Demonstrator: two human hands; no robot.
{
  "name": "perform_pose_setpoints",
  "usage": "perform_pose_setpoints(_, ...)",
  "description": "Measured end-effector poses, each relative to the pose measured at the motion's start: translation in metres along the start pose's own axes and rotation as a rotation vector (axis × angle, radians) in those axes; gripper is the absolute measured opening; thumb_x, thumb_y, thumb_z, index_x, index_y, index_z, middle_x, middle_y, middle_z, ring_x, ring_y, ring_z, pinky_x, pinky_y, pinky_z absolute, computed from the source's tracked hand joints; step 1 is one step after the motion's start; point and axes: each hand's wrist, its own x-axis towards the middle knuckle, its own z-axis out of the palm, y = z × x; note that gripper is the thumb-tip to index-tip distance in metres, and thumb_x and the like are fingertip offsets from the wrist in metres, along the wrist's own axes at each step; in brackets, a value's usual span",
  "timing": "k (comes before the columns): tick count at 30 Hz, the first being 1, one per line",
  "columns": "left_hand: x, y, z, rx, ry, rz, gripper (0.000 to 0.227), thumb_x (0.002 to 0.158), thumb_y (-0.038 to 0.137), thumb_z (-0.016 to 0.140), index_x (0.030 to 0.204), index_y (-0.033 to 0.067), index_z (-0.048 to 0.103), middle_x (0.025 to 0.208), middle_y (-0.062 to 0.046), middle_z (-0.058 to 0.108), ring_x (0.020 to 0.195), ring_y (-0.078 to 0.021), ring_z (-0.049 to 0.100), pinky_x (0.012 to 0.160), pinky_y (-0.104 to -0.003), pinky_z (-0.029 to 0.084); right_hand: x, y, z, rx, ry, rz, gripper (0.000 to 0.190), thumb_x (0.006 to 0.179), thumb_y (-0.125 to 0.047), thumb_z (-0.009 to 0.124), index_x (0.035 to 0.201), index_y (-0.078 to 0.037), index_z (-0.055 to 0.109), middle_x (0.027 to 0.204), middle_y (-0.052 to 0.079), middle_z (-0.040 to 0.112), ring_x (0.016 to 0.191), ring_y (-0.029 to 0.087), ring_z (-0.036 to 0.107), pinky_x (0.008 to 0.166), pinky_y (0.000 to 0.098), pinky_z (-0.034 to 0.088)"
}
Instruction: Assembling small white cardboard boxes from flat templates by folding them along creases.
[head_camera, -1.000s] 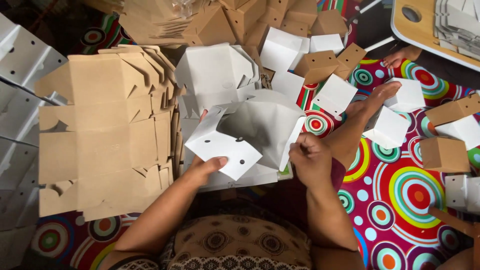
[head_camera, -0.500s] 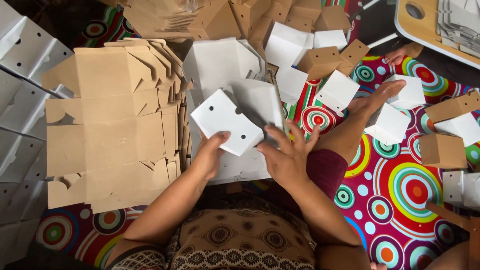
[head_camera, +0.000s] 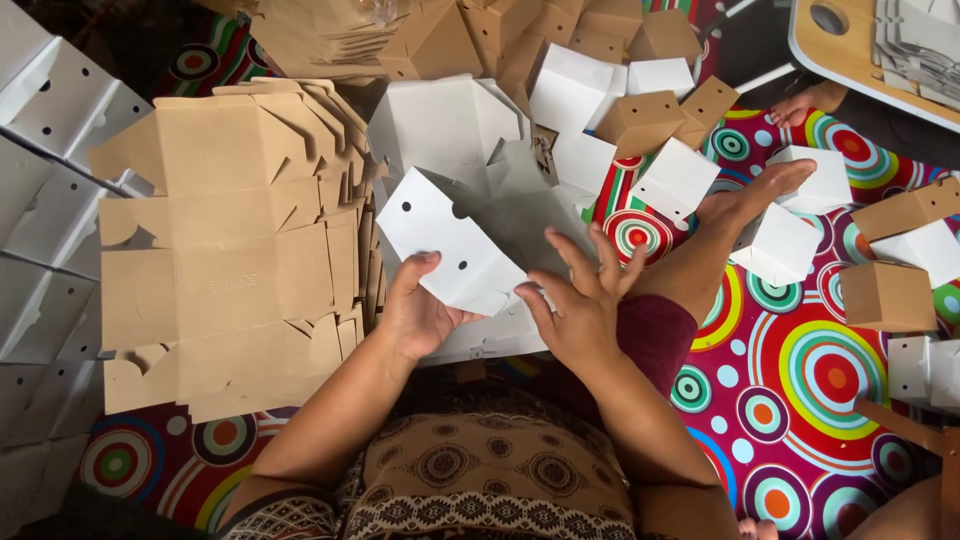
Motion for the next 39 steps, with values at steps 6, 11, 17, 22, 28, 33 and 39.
perform_pose_setpoints(6,-0.011,0.016,0.008,-0.091,0.038,0.003,0.072,0.07,0.044,0.064,0.126,0.0013,0.048,0.109,-0.018,0.057,0.105,-0.0378,0.059,0.097,-0.07,0.046,-0.002,0.016,-0.005,0.221,-0.057,0.104,0.011,0.09,-0.028,0.079,0.084,-0.021,0.073,0.126,0.0,0.068,0.137,0.033,0.044,0.12,0.0655,0.004)
perform_pose_setpoints(11,0.01,0.002,-0.037,-0.053,0.016,0.169,0.071,0.066,0.041,0.069,0.124,0.004,0.05,0.107,-0.016,0.061,0.101,-0.0361,0.061,0.093,-0.064,0.053,0.014,0.016,-0.021,0.428,-0.144,0.216,0.026,0.09,-0.025,0.079,0.115,-0.021,0.074,0.143,0.004,0.058,0.145,0.031,0.038,0.117,0.0677,-0.007)
perform_pose_setpoints(17,0.022,-0.031,-0.058,0.062,-0.067,0.244,0.066,0.072,0.034,0.068,0.128,0.0028,0.052,0.106,-0.014,0.061,0.101,-0.034,0.061,0.093,-0.06,0.054,0.017,-0.009,-0.008,0.295,-0.029,0.062,0.01,0.089,-0.024,0.081,0.085,-0.02,0.074,0.126,0.0,0.071,0.133,0.028,0.051,0.122,0.061,-0.007)
perform_pose_setpoints(22,0.024,-0.031,-0.067,0.229,-0.027,0.515,0.075,0.075,0.029,0.074,0.137,-0.0018,0.047,0.118,-0.019,0.06,0.113,-0.0384,0.061,0.101,-0.062,0.049,0.015,0.007,-0.018,0.408,-0.053,0.078,0.013,0.085,-0.018,0.081,0.079,-0.019,0.069,0.118,-0.001,0.071,0.128,0.027,0.053,0.121,0.0604,0.006)
perform_pose_setpoints(28,0.022,-0.033,-0.037,0.771,-0.041,0.97,0.105,0.066,0.018,0.091,0.143,-0.005,0.022,0.136,-0.033,0.046,0.132,-0.0455,0.044,0.115,-0.064,0.029,0.045,-0.007,-0.043,0.618,-0.118,0.116,0.022,0.088,-0.017,0.075,0.109,-0.011,0.069,0.125,0.009,0.07,0.125,0.032,0.06,0.12,0.0584,0.017)
perform_pose_setpoints(33,0.041,-0.052,-0.043,1.073,-0.088,1.276,0.142,0.065,0.018,0.096,0.15,0.0063,-0.017,0.146,-0.033,0.035,0.14,-0.0481,0.032,0.119,-0.066,0.014,0.061,-0.036,-0.024,0.6,-0.1,0.005,0.046,0.082,-0.02,0.085,0.121,-0.003,0.067,0.105,0.01,0.075,0.097,0.029,0.072,0.117,0.0552,0.031)
perform_pose_setpoints(39,0.009,-0.017,-0.046,1.2,-0.179,1.68,0.131,0.076,0.04,0.089,0.162,0.0288,-0.009,0.162,-0.034,0.004,0.151,-0.0528,0.004,0.117,-0.071,0.006,0.055,-0.018,0.018,0.231,-0.104,-0.232,0.005,0.095,-0.014,0.071,0.093,-0.017,0.073,0.072,-0.004,0.064,0.072,0.018,0.066,0.107,0.0495,0.041)
